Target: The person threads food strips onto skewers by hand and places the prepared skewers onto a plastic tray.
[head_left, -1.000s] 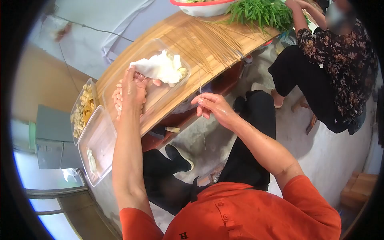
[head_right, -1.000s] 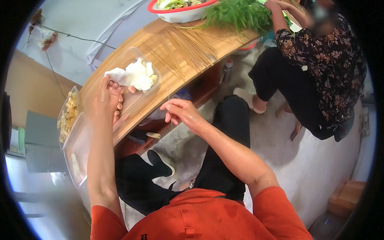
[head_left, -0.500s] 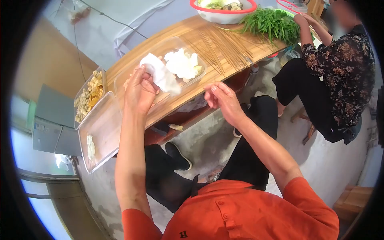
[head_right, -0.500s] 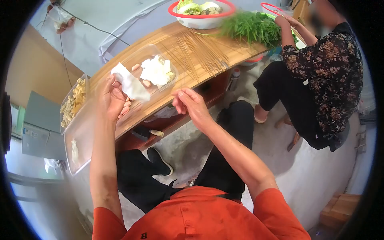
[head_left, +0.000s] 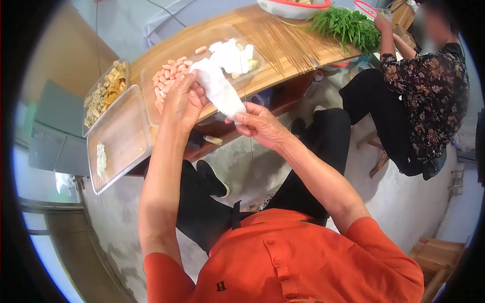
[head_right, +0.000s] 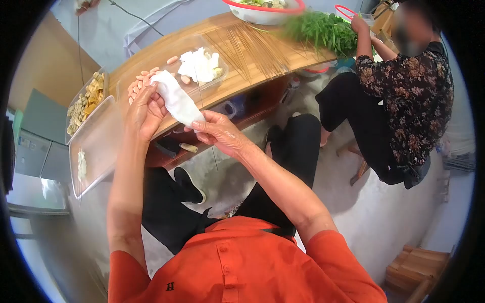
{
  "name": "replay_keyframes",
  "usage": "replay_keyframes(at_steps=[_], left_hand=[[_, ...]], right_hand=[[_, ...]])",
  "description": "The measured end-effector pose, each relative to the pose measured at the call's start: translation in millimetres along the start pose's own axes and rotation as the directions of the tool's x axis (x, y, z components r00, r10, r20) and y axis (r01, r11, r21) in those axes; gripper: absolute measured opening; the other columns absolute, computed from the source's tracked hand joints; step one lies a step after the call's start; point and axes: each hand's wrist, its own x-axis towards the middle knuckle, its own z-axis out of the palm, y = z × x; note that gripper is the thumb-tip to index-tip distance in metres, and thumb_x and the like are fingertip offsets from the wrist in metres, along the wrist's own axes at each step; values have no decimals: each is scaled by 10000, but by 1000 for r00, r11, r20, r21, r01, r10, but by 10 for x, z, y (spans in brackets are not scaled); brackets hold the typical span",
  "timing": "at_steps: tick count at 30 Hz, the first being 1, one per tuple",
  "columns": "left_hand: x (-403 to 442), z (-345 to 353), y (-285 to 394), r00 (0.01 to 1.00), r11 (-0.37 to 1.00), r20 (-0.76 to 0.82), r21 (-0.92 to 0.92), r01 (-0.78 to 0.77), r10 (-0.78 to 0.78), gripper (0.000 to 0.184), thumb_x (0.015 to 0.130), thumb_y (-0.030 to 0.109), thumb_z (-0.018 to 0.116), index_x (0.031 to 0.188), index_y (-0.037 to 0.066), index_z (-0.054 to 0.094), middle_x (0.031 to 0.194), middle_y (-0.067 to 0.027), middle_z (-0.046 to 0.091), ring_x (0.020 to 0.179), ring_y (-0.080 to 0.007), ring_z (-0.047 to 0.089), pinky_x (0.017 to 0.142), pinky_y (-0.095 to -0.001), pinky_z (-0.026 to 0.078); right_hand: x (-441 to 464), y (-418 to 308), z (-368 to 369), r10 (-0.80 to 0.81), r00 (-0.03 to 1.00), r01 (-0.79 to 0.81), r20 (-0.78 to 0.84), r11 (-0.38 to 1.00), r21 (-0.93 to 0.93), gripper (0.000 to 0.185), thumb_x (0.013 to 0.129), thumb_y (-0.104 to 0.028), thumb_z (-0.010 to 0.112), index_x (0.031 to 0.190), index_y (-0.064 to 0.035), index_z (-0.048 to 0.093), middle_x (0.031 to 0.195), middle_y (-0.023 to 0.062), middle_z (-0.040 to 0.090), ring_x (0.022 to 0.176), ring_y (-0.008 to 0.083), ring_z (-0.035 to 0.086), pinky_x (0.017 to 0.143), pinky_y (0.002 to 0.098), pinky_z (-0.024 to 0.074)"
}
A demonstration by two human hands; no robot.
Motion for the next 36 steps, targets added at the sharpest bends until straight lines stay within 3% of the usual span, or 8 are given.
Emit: replay_keyframes(at_steps=[11,20,22,26,28,31,33,36], left_hand=[[551,-448,-115,991,985,-131,172,14,9,205,917,16,523,1120,32,510,1046,-92,615,893,-191,651,731,-329,583],[963,-821,-114,984,936,-175,344,78,-18,235,874,-29,542,1094,50,562,979,-75,601,826,-182,624,617,-271,540],[1043,-898,-163,978,756,-110,651,-63,176,213,867,-12,559,1072,32,598,969,-75,619,786,-176,626,548,-264,513],[979,-892,-163,980,521,-52,852,-58,193,199,864,26,589,1059,23,631,994,-73,642,824,-153,626,591,-264,509],[796,-781,-217,773,110,212,934,-341,598,213,857,47,575,1055,24,650,972,-67,665,829,-131,617,660,-250,514],[130,-366,-187,770,340,130,843,-418,625,193,897,102,584,1049,-4,634,930,-68,665,785,-138,635,688,-259,520],[-292,-224,-308,899,656,-99,718,-232,427,207,926,149,589,1036,-23,619,918,-80,659,733,-137,639,681,-251,512],[-503,-406,-741,898,803,-246,572,-170,365,204,946,171,578,1037,-9,603,912,-79,655,742,-125,640,629,-238,494]], right_hand=[[110,105,68,98,980,-92,-172,995,38,193,897,-211,673,954,-65,560,797,105,655,505,71,436,462,188,297],[175,138,138,68,976,-67,-206,998,15,196,918,-192,622,1006,-30,555,822,112,670,472,71,436,411,198,259],[204,146,139,85,978,-82,-191,996,28,199,922,-191,621,1022,-32,552,836,111,667,490,72,436,430,193,282],[253,227,133,137,975,-129,-175,990,53,196,935,-182,603,1049,-31,551,883,117,673,509,72,437,454,184,312],[228,224,143,146,975,-138,-167,989,60,196,934,-181,602,1052,-34,551,898,123,678,509,72,440,456,184,315],[175,236,142,158,974,-149,-164,986,69,192,934,-180,599,1055,-38,554,926,134,685,509,72,444,459,185,320],[152,232,133,167,972,-158,-166,985,66,188,934,-179,597,1054,-41,556,939,140,688,510,72,446,459,187,322],[126,241,122,185,962,-180,-201,983,42,183,934,-173,596,1052,-38,566,918,131,692,515,67,450,463,186,320]])
